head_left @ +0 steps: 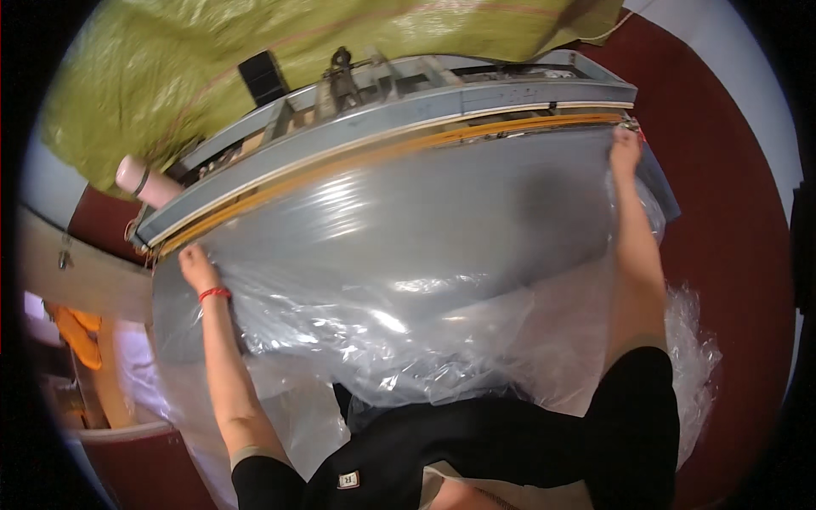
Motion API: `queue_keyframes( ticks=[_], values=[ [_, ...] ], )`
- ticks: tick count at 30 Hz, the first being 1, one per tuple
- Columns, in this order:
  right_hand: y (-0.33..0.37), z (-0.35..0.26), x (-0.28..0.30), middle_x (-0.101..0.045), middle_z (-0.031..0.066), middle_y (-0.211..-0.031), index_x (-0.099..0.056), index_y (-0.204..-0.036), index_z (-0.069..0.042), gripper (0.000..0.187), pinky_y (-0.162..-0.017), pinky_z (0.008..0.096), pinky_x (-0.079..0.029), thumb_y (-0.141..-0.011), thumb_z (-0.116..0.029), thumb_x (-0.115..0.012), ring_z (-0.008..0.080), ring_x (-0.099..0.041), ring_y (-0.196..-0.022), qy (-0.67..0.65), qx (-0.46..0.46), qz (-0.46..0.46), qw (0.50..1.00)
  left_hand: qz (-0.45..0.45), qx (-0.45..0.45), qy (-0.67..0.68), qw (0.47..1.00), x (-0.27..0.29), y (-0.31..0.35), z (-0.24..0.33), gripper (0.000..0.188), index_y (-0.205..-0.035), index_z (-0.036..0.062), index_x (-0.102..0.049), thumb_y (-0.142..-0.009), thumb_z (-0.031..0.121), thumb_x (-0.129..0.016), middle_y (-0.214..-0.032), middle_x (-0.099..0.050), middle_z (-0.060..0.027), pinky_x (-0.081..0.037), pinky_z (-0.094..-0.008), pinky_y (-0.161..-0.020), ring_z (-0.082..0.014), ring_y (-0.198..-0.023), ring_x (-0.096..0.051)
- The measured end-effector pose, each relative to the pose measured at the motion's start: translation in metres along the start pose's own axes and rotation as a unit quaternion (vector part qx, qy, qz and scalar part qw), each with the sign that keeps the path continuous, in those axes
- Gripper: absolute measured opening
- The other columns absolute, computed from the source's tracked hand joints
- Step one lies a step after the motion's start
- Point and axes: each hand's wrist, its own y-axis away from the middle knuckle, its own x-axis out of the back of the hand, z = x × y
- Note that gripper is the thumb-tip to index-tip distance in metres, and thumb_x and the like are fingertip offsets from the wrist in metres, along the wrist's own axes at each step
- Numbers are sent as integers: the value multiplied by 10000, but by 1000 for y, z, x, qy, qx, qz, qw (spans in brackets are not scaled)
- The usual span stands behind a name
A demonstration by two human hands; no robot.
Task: The person repeatedly pulls plastic film across a heat sealing machine and presses it against the sealer bar by hand to seal bags.
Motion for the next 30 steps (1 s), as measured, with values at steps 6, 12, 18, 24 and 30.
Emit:
queue_keyframes(
  ticks=[6,12,18,24,30],
  values=[
    [-6,-32,-45,-590,96,-697,-565,-786,-14,266,-668,294,-438,-761,-272,-620,194,-559,-658,-121,-169,-30,978,-10,28,120,992,-15,-35,-22,192,-667,70,-471,-834,147,-528,-618,-424,54,-296,-193,-500,-42,-562,-352],
    [-7,-40,-41,-594,104,-706,-557,-738,-22,237,-680,308,-442,-714,-239,-650,202,-571,-680,-49,-190,21,980,-5,18,93,995,-20,-39,-33,206,-656,82,-473,-806,168,-584,-621,-445,48,-294,-196,-496,-48,-555,-368],
    [-18,17,-60,-517,41,-630,-482,-768,-53,110,-429,248,-400,-811,-140,-533,107,-489,-496,-157,-185,97,965,8,79,125,989,-7,-52,-40,128,-705,45,-471,-786,132,-522,-624,-456,19,-298,-205,-443,-59,-514,-374],
    [-9,-41,-36,-597,106,-710,-532,-879,16,246,-687,309,-433,-799,-215,-554,193,-565,-701,-268,-324,-29,907,60,94,133,985,-16,-35,-12,79,-778,56,-476,-792,131,-495,-634,-458,17,-305,-204,-430,-64,-503,-385],
    [-10,-97,46,-639,81,-781,-644,-798,17,261,-696,238,-433,-754,-240,-629,106,-564,-703,-76,-54,-88,992,-162,15,133,978,21,-7,33,44,-846,56,-517,-812,72,-493,-746,-490,14,-385,-184,-573,-63,-634,-456]
  ],
)
